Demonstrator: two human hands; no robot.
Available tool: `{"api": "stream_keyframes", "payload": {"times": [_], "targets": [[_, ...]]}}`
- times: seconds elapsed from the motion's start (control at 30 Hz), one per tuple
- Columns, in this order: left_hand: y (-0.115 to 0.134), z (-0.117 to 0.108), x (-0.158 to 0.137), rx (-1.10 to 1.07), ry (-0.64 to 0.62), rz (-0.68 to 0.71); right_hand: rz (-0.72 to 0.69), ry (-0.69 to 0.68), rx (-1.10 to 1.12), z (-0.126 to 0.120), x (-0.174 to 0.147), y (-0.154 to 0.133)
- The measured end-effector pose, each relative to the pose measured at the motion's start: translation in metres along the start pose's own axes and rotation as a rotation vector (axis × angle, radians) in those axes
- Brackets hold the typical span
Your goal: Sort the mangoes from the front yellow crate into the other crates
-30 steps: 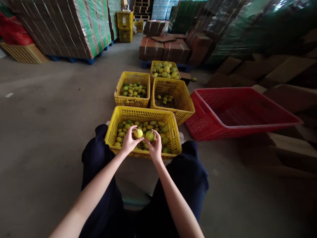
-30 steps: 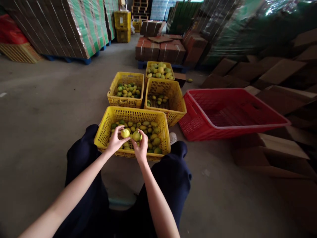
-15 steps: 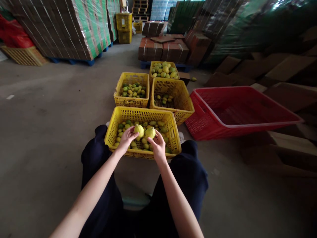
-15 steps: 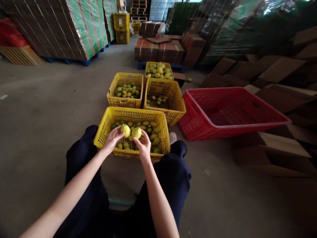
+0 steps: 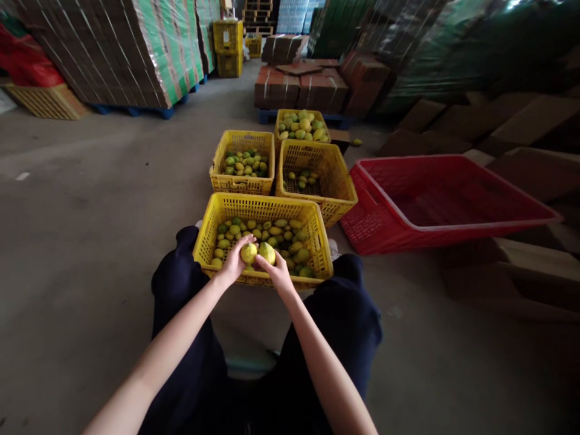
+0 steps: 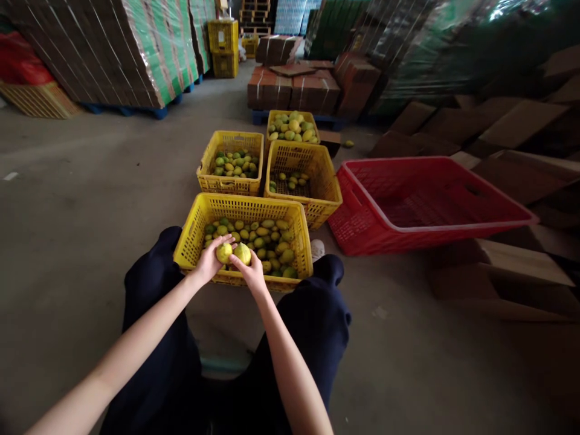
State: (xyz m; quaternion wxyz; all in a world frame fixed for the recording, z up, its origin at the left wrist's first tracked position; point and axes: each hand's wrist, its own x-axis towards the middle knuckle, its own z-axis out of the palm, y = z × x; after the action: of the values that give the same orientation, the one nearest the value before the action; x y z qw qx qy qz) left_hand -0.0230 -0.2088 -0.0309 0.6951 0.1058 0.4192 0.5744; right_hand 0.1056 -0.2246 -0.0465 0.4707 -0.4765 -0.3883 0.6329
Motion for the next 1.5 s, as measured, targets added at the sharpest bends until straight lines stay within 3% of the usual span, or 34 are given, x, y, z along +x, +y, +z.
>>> {"api": "stream_keyframes", "payload": {"times": [0.13,0.23,0.47,0.57,0.7,0.77,0.9,1.0,1.13,1.23,1.37,1.5], "targets": [[0.004,-0.001,-0.001,-0.070,0.010,0.062,-0.040,0.000,-0.096,0.003,-0.002,0.006],[0.004,0.000,-0.004,-0.060,0.099,0.088,-0.092,0.007,-0.126,0.003,-0.003,0.008],[0.002,-0.002,-0.004,-0.072,0.218,0.024,0.042,-0.065,-0.058,0.003,-0.008,0.004],[0.006,-0.001,-0.004,-0.083,0.212,-0.059,0.069,-0.092,0.022,0.005,-0.010,0.002],[0.009,0.000,-0.004,-0.038,0.226,-0.298,0.166,0.000,0.222,0.006,-0.003,0.001],[0.007,0.001,-0.004,-0.038,0.227,-0.321,0.167,0.021,0.333,0.004,0.003,0.001],[0.003,0.003,-0.001,-0.111,0.178,-0.181,0.156,0.103,0.494,-0.002,0.012,0.002],[0.006,0.005,-0.003,-0.159,0.138,-0.102,0.228,0.082,0.536,-0.002,0.013,0.002],[0.013,0.006,-0.009,-0.138,0.081,-0.137,0.312,0.058,0.518,0.001,0.010,0.004],[0.015,0.006,-0.013,-0.035,-0.032,-0.197,0.303,0.009,0.501,0.002,0.007,0.004],[0.015,0.008,-0.015,0.067,-0.193,-0.123,0.244,-0.124,0.492,0.000,0.003,0.001],[0.014,0.008,-0.017,0.084,-0.226,-0.088,0.219,-0.143,0.479,-0.001,0.000,-0.005]]}}
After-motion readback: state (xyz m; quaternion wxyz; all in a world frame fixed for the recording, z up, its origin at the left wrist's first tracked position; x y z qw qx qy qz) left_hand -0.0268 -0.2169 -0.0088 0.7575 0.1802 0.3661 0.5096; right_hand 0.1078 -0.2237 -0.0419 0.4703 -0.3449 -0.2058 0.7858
